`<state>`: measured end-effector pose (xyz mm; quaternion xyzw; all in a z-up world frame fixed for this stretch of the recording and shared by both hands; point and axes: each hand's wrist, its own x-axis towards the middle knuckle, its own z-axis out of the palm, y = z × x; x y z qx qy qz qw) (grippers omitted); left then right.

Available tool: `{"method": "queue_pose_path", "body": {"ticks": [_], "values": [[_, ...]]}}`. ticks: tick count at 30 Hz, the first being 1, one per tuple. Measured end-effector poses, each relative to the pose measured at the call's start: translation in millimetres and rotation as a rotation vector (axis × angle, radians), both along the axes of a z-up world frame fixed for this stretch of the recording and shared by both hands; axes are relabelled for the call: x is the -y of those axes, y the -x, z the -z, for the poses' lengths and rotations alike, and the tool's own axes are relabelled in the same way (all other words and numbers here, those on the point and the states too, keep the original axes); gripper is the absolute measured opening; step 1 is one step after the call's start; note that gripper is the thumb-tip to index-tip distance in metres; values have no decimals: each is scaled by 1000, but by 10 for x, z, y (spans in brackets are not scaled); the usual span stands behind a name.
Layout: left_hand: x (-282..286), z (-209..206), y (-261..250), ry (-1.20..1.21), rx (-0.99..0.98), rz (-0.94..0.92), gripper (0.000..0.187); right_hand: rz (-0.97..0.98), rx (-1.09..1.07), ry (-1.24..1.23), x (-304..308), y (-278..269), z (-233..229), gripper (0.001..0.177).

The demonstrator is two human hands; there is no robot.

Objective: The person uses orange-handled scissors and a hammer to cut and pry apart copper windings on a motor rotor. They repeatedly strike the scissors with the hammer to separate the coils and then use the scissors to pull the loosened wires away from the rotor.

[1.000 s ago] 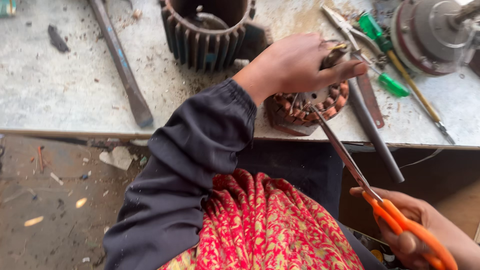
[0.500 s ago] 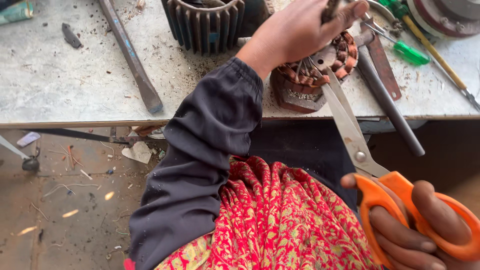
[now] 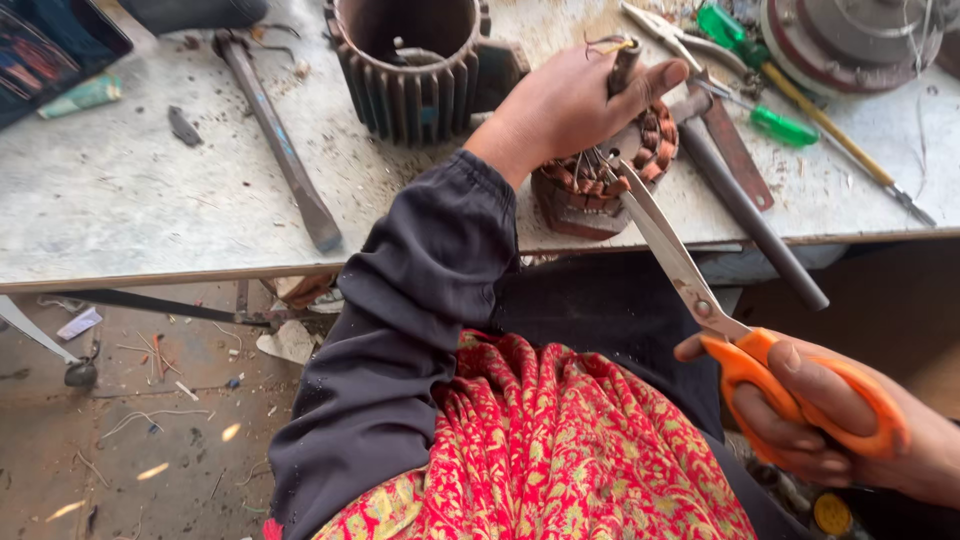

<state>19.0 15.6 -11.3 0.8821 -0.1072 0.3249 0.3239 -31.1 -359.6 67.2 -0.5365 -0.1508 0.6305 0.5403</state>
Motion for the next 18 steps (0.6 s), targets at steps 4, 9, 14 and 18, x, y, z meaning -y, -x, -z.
{"method": "queue_pose_path", "body": {"ticks": [4, 9, 14, 18], "values": [[13, -102, 34, 0, -294, -38, 81, 27, 155, 355, -92, -101, -123, 64], [12, -124, 45, 104, -254, -21, 78, 49, 315, 735, -201, -93, -183, 53], [-14, -57, 32, 124, -142, 21, 74, 67, 471, 792, -252, 14, -192, 44], [-5, 28, -20, 123, -114, 4, 70, 59, 506, 838, -254, 36, -208, 43]]}}
